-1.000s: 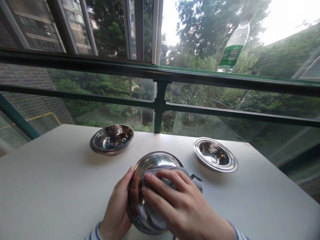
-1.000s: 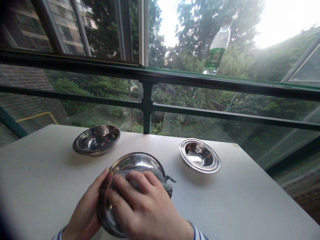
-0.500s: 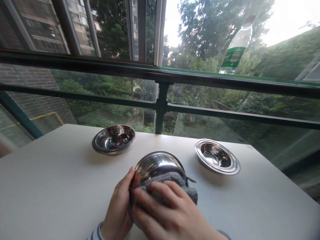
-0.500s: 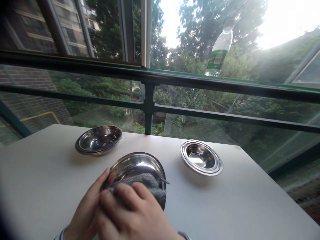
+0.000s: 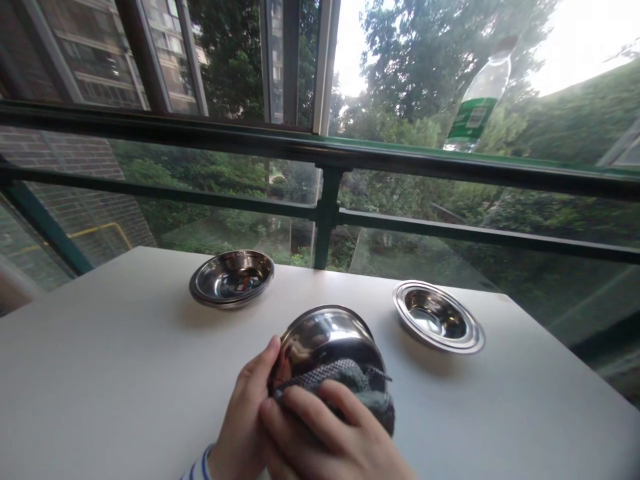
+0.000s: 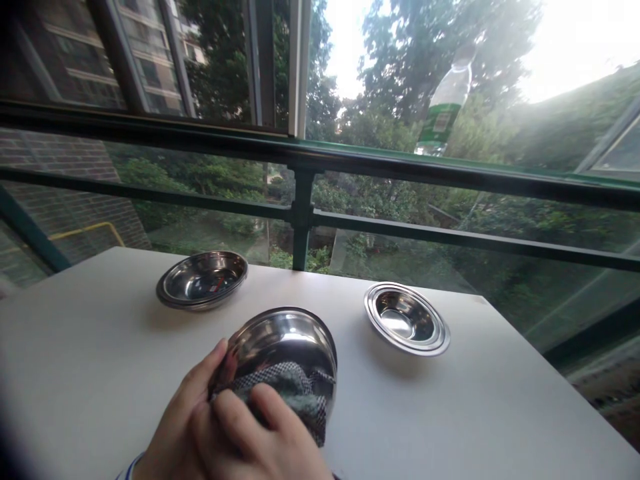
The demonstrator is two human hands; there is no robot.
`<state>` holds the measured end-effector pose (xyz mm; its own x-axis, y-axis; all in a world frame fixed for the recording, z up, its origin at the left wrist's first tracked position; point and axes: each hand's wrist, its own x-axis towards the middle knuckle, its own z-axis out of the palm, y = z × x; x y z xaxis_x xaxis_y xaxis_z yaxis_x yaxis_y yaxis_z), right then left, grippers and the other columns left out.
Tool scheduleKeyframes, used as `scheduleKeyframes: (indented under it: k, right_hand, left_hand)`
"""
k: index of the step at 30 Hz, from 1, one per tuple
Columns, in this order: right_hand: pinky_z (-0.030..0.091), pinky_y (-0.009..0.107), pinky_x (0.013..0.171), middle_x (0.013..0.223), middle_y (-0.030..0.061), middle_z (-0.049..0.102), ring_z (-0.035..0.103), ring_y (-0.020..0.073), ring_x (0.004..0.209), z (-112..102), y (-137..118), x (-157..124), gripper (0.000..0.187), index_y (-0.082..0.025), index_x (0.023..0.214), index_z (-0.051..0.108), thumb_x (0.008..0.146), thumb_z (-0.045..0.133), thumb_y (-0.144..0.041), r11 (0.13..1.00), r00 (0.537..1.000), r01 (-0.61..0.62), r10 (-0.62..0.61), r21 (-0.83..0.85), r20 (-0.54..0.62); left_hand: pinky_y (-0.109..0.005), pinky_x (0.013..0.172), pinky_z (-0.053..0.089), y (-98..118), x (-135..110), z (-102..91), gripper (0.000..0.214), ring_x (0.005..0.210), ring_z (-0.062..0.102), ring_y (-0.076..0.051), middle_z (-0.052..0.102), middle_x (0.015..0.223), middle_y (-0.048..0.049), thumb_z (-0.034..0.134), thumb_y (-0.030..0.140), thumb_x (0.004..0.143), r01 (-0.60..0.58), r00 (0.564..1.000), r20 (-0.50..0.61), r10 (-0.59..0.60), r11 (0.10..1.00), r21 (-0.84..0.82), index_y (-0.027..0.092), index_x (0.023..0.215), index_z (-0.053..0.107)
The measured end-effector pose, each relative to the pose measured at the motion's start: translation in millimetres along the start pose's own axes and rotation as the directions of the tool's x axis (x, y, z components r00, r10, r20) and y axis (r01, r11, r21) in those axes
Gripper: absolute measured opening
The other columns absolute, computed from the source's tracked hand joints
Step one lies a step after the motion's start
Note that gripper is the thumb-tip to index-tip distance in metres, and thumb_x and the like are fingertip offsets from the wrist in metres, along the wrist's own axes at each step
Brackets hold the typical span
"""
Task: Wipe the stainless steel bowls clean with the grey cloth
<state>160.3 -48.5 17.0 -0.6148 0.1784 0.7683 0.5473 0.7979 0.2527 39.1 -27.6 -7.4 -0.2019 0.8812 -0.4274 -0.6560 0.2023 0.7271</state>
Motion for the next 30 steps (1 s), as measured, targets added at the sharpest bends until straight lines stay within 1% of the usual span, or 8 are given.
scheduleKeyframes:
  k: [2,6,9,17,21,25,27,30]
  right_hand:
    - [0.045,0.030,0.068,0.097,0.0001,0.070,0.056,0.0167,0.087,-1,0,1,0.030,-0.018,0.085,0.069,0.092,0.041,-0.012,1.000,0.999,-0.001,0.001,-0.006,0.038]
    - [0.045,0.034,0.075,0.109,0.0074,0.066,0.055,0.0221,0.094,-25,28,-1,0.029,-0.012,0.106,0.064,0.094,0.039,-0.019,0.993,0.976,-0.110,0.114,-0.028,0.185]
    - [0.045,0.036,0.079,0.118,0.0105,0.062,0.053,0.0232,0.100,-36,46,-5,0.029,-0.011,0.114,0.059,0.093,0.041,-0.018,0.962,0.922,-0.264,0.273,-0.069,0.273]
    - [0.049,0.034,0.073,0.106,0.0058,0.068,0.056,0.0212,0.092,-22,23,7,0.028,-0.014,0.101,0.066,0.094,0.039,-0.018,0.996,0.985,-0.086,0.081,0.027,0.155]
    - [0.049,0.038,0.083,0.119,0.0102,0.061,0.053,0.0234,0.104,-29,43,-4,0.029,-0.013,0.116,0.058,0.092,0.042,-0.016,0.963,0.936,-0.265,0.246,0.045,0.254]
    - [0.052,0.038,0.084,0.122,0.0128,0.058,0.054,0.0228,0.104,-31,66,-19,0.034,-0.014,0.124,0.052,0.091,0.043,-0.015,0.901,0.881,-0.422,0.381,0.102,0.280]
    - [0.053,0.037,0.082,0.120,0.0124,0.059,0.055,0.0224,0.103,-30,68,-20,0.033,-0.015,0.123,0.052,0.092,0.042,-0.016,0.874,0.863,-0.467,0.418,0.132,0.285]
    - [0.052,0.037,0.084,0.123,0.0120,0.057,0.053,0.0227,0.106,-29,61,-17,0.033,-0.015,0.123,0.052,0.091,0.042,-0.015,0.884,0.876,-0.442,0.389,0.153,0.285]
  left_hand:
    - [-0.018,0.062,0.051,0,-3,1.5,0.016,0.069,0.064,-0.014,0.070,0.070,-0.0024,0.073,0.029,0.069,-0.017,1.000,-0.026,0.018,0.998,0.053,0.013,0.070,0.071]
    - [-0.022,0.053,0.048,-4,-4,2.0,0.020,0.055,0.059,-0.014,0.065,0.058,-0.0005,0.071,0.033,0.070,0.014,0.964,0.264,-0.016,1.000,0.008,0.013,0.070,0.070]
    - [-0.023,0.051,0.046,-6,-1,0.0,0.023,0.053,0.058,-0.014,0.064,0.057,-0.0008,0.066,0.033,0.075,0.021,0.946,0.323,-0.019,1.000,-0.003,0.012,0.080,0.071]
    - [-0.019,0.048,0.045,-4,0,-3.1,0.019,0.051,0.056,-0.011,0.061,0.055,0.0004,0.072,0.030,0.069,-0.003,0.964,0.268,0.007,1.000,-0.016,0.011,0.068,0.069]
    - [-0.020,0.048,0.047,1,1,-2.7,0.018,0.046,0.055,-0.010,0.063,0.054,0.0007,0.067,0.029,0.074,0.022,0.956,0.295,-0.007,0.999,-0.047,0.012,0.075,0.070]
    - [-0.027,0.063,0.054,15,3,1.0,0.016,0.052,0.063,-0.014,0.071,0.067,-0.0027,0.059,0.024,0.080,0.066,0.987,0.158,-0.041,0.986,-0.153,0.014,0.076,0.071]
    - [-0.030,0.067,0.055,19,4,2.3,0.018,0.057,0.066,-0.016,0.072,0.067,-0.0032,0.057,0.023,0.082,0.068,0.993,0.104,-0.050,0.981,-0.182,0.015,0.075,0.071]
    - [-0.033,0.073,0.056,15,5,1.9,0.015,0.069,0.069,-0.020,0.074,0.073,-0.0048,0.059,0.022,0.080,0.091,0.988,0.140,-0.069,0.983,-0.161,0.014,0.076,0.071]
